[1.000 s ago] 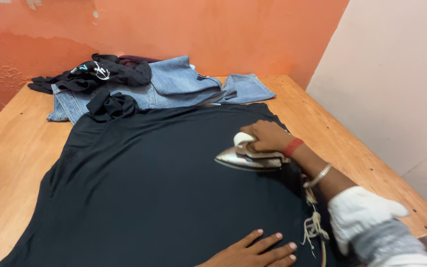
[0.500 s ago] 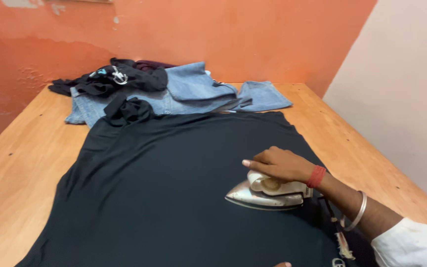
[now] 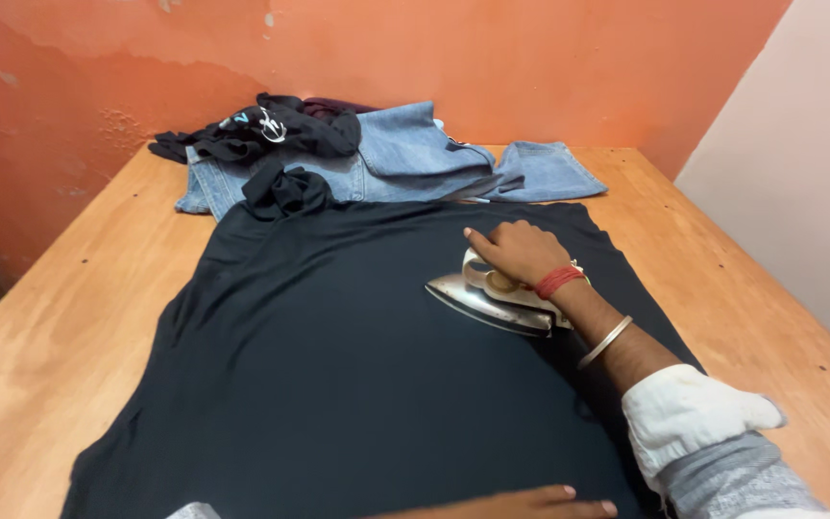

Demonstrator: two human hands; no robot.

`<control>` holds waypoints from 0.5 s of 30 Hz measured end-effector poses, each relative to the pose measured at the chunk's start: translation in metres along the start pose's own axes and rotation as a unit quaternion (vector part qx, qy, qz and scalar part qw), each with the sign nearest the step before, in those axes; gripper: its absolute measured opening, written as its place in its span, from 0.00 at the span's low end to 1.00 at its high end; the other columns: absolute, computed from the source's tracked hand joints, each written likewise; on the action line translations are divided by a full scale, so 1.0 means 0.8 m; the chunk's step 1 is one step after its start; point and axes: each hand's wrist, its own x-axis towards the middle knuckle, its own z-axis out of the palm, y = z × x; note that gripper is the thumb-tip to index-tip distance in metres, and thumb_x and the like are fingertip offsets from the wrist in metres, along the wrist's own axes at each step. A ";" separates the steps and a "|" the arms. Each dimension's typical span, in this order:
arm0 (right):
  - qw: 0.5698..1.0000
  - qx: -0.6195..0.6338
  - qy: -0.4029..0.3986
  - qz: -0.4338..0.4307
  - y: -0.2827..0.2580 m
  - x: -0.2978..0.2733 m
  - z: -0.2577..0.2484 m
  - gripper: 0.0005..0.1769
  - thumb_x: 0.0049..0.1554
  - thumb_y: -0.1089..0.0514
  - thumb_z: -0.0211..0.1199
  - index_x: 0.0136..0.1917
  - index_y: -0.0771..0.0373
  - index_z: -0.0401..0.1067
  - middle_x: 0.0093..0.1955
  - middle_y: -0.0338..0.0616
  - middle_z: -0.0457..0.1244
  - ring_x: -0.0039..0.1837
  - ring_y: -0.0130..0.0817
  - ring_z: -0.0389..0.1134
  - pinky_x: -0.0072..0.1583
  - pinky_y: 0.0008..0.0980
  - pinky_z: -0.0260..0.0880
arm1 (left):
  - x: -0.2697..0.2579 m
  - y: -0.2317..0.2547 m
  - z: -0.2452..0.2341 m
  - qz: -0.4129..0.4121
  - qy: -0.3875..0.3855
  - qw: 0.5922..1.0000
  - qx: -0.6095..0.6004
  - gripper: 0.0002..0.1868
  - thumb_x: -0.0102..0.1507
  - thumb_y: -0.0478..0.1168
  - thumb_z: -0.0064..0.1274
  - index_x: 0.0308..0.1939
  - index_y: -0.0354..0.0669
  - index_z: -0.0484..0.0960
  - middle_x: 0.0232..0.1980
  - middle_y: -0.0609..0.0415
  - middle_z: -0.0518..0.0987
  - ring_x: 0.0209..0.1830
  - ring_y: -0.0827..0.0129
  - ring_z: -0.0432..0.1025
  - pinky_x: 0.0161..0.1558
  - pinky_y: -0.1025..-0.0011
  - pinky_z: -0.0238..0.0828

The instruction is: The person irons a black t-shirt laid flat on a wooden table using a white electric iron. They move the iron back and forth across the fabric while holding the shirt in place with the other hand. Other folded clothes are visible on the table.

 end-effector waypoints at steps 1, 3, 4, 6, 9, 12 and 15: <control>1.000 -0.003 -0.005 -0.006 0.004 -0.002 0.000 0.43 0.61 0.25 0.42 0.39 0.62 0.81 0.38 0.58 0.70 0.47 0.58 0.74 0.53 0.54 0.72 | 0.000 0.007 -0.020 -0.009 -0.003 1.000 -0.007 0.27 0.68 0.50 0.49 0.69 0.44 0.73 0.72 0.45 0.72 0.73 0.52 0.66 0.69 0.51 0.64; 1.000 -0.009 -0.023 -0.013 0.015 -0.005 0.001 0.45 0.61 0.24 0.40 0.37 0.63 0.80 0.38 0.58 0.70 0.47 0.57 0.74 0.53 0.54 0.72 | -0.019 -0.004 -0.064 -0.056 -0.006 0.998 -0.004 0.27 0.67 0.50 0.51 0.68 0.44 0.74 0.71 0.44 0.74 0.73 0.51 0.67 0.68 0.51 0.64; 0.999 -0.012 -0.036 -0.015 0.021 -0.007 0.001 0.46 0.61 0.23 0.40 0.37 0.63 0.80 0.38 0.58 0.70 0.47 0.57 0.74 0.53 0.54 0.72 | -0.032 -0.017 -0.084 -0.081 -0.001 0.997 0.000 0.27 0.66 0.50 0.51 0.68 0.44 0.74 0.70 0.44 0.74 0.72 0.51 0.67 0.68 0.51 0.63; 0.998 -0.018 -0.052 -0.017 0.029 -0.009 0.000 0.45 0.60 0.23 0.39 0.37 0.62 0.80 0.37 0.57 0.70 0.48 0.56 0.73 0.53 0.54 0.72 | -0.068 -0.050 -0.122 -0.186 -0.006 0.980 0.064 0.28 0.67 0.51 0.52 0.68 0.41 0.74 0.70 0.43 0.74 0.73 0.49 0.65 0.70 0.53 0.56; 0.998 -0.025 -0.063 -0.006 0.031 -0.018 0.000 0.44 0.59 0.23 0.39 0.38 0.60 0.81 0.36 0.56 0.70 0.47 0.54 0.74 0.53 0.52 0.72 | -0.142 -0.113 -0.173 -0.381 0.026 0.912 0.150 0.27 0.68 0.51 0.46 0.68 0.43 0.73 0.73 0.44 0.70 0.76 0.52 0.60 0.72 0.54 0.52; 0.997 -0.023 -0.065 0.018 0.025 -0.032 -0.006 0.44 0.61 0.25 0.39 0.37 0.62 0.81 0.34 0.55 0.71 0.43 0.51 0.75 0.50 0.49 0.73 | -0.226 -0.169 -0.212 -0.471 0.033 0.835 0.283 0.29 0.69 0.56 0.41 0.71 0.50 0.69 0.78 0.46 0.60 0.79 0.50 0.53 0.72 0.48 0.48; 0.999 -0.012 -0.044 0.013 0.015 -0.040 -0.010 0.40 0.61 0.28 0.40 0.39 0.59 0.81 0.32 0.54 0.71 0.40 0.51 0.76 0.47 0.47 0.74 | -0.301 -0.200 -0.238 -0.513 0.015 0.774 0.371 0.31 0.68 0.60 0.37 0.73 0.55 0.65 0.81 0.51 0.56 0.80 0.53 0.49 0.73 0.45 0.46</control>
